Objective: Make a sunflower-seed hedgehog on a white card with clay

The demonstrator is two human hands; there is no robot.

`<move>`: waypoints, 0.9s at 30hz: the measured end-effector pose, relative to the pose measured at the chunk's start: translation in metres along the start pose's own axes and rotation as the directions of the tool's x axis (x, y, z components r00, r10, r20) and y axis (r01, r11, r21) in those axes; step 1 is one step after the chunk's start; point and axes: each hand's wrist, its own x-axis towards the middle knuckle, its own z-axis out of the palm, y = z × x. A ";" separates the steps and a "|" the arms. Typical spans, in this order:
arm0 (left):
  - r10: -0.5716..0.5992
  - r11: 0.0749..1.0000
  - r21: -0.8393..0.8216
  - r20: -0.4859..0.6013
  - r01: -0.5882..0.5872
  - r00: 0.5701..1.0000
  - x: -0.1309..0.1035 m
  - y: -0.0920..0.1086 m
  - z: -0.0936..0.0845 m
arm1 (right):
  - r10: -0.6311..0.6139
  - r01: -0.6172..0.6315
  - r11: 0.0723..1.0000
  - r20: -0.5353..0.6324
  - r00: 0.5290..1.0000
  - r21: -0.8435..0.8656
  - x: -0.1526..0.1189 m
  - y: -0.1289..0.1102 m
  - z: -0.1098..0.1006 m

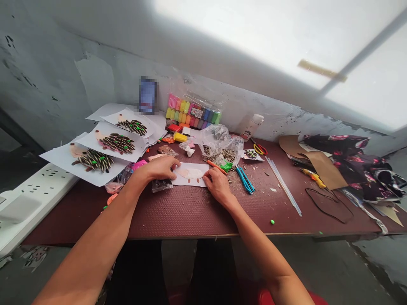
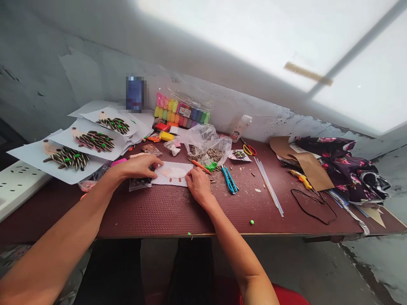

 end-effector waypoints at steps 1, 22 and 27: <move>-0.003 1.000 -0.001 -0.001 0.003 1.000 0.000 0.000 0.000 | -0.003 0.003 1.000 -0.002 1.000 0.002 0.000 0.001 0.000; -0.006 0.998 0.065 0.019 0.004 1.000 -0.003 0.005 -0.002 | -0.060 0.059 0.997 0.011 0.998 0.048 -0.011 0.010 -0.002; -0.012 0.995 0.095 0.025 0.010 1.000 -0.004 0.008 -0.004 | -0.088 0.088 0.996 0.002 0.996 0.002 -0.019 0.009 -0.002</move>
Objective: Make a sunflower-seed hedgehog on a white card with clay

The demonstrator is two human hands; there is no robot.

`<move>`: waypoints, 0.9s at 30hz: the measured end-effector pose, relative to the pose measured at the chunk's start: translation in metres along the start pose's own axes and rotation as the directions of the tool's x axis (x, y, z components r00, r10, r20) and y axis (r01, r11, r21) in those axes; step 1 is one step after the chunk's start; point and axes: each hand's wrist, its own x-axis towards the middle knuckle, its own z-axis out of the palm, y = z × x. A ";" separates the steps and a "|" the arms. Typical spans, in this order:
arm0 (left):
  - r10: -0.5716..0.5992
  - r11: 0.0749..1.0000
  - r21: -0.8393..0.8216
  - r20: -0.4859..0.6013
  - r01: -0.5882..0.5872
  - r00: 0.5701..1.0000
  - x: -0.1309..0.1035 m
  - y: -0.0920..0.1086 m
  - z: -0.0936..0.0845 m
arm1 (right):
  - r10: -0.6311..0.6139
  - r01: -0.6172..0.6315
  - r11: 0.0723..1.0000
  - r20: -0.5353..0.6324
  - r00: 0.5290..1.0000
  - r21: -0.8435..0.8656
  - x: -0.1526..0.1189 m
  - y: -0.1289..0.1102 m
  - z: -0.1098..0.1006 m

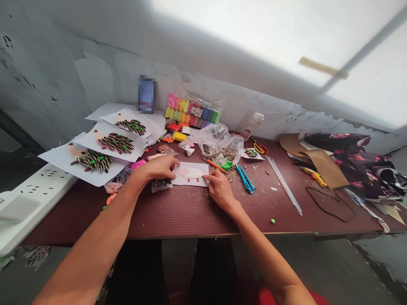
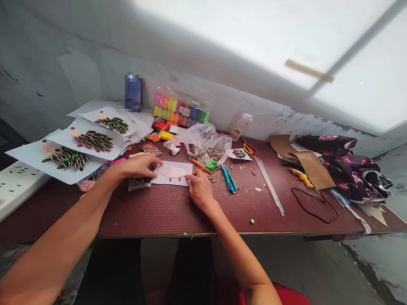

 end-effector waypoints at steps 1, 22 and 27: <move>-0.003 1.000 0.001 0.000 0.003 1.000 0.000 0.000 0.000 | 0.006 -0.006 1.000 -0.011 1.000 0.001 -0.001 0.000 0.000; -0.023 1.000 0.015 -0.013 0.023 1.000 -0.002 0.003 -0.001 | -0.019 0.014 0.989 -0.027 0.999 -0.150 -0.004 -0.002 0.001; -0.027 1.000 0.012 0.000 0.027 1.000 -0.002 0.004 -0.002 | -0.027 0.027 0.990 0.001 1.000 -0.137 -0.003 0.000 0.002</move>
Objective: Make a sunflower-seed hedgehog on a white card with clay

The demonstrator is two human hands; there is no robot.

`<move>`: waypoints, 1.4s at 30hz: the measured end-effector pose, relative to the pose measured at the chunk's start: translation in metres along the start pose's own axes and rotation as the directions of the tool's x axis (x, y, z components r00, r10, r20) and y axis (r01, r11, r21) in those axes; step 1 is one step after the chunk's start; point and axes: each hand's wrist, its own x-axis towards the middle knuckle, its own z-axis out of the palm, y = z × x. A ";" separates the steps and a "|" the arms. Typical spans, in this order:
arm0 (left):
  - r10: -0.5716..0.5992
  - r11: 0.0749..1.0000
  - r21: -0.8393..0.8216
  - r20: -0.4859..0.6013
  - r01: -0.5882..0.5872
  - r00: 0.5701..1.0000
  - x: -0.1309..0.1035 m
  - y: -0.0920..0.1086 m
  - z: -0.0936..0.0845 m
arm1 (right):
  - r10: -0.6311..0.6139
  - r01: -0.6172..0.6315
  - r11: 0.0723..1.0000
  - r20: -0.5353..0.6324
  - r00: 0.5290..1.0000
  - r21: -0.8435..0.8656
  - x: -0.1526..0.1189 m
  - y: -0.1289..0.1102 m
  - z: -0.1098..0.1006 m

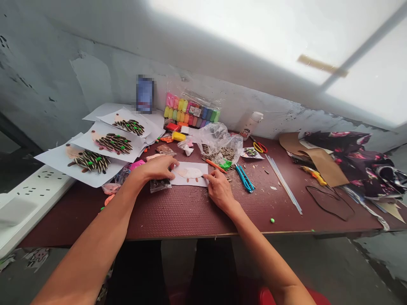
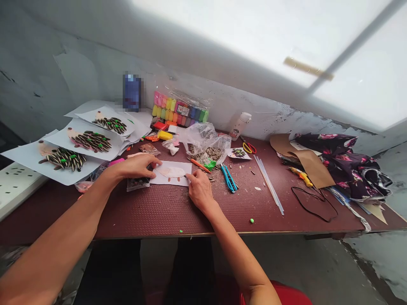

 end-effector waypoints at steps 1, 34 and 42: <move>-0.002 1.000 0.001 0.002 0.002 1.000 0.000 0.000 0.000 | -0.004 0.004 1.000 0.003 1.000 0.007 0.000 0.000 0.000; 0.015 1.000 -0.019 -0.013 -0.015 1.000 0.001 -0.002 0.002 | -0.085 0.089 0.995 -0.088 0.992 0.043 0.000 0.007 0.009; 0.007 1.000 -0.016 -0.009 -0.008 1.000 0.000 -0.001 0.001 | -0.098 0.095 0.995 -0.086 0.991 -0.035 -0.002 0.003 0.006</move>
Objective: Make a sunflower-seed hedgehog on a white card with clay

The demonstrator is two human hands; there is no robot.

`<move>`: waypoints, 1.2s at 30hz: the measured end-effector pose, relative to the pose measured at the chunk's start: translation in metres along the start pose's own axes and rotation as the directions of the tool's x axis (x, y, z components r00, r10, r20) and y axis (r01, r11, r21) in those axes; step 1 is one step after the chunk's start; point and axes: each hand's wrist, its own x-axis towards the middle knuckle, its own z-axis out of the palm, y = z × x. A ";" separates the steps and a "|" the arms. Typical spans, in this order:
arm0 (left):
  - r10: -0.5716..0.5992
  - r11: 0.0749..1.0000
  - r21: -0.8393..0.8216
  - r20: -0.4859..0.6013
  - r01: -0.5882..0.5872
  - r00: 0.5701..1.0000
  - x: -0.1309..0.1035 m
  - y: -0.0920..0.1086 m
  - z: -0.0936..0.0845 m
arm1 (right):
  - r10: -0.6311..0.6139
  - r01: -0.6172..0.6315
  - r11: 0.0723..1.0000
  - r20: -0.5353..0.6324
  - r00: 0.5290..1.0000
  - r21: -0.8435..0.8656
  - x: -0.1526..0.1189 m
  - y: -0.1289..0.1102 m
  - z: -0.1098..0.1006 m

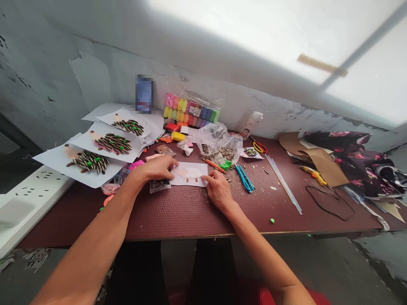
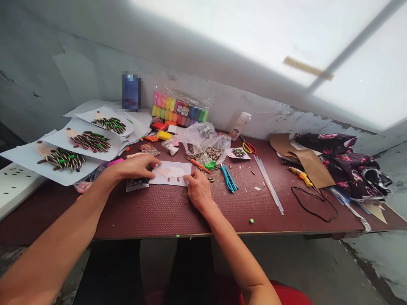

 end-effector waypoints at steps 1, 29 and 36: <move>-0.002 1.000 0.000 0.005 0.002 1.000 0.000 0.000 0.000 | -0.004 0.004 1.000 0.001 1.000 -0.004 0.000 0.000 0.000; 0.015 0.999 -0.034 -0.010 -0.016 1.000 0.000 0.000 -0.001 | 0.020 -0.021 0.999 -0.023 1.000 -0.031 -0.005 -0.003 -0.003; 0.020 0.999 -0.025 -0.009 -0.021 1.000 0.000 -0.002 0.000 | 0.076 -0.073 0.997 -0.079 0.994 0.039 -0.006 0.001 -0.004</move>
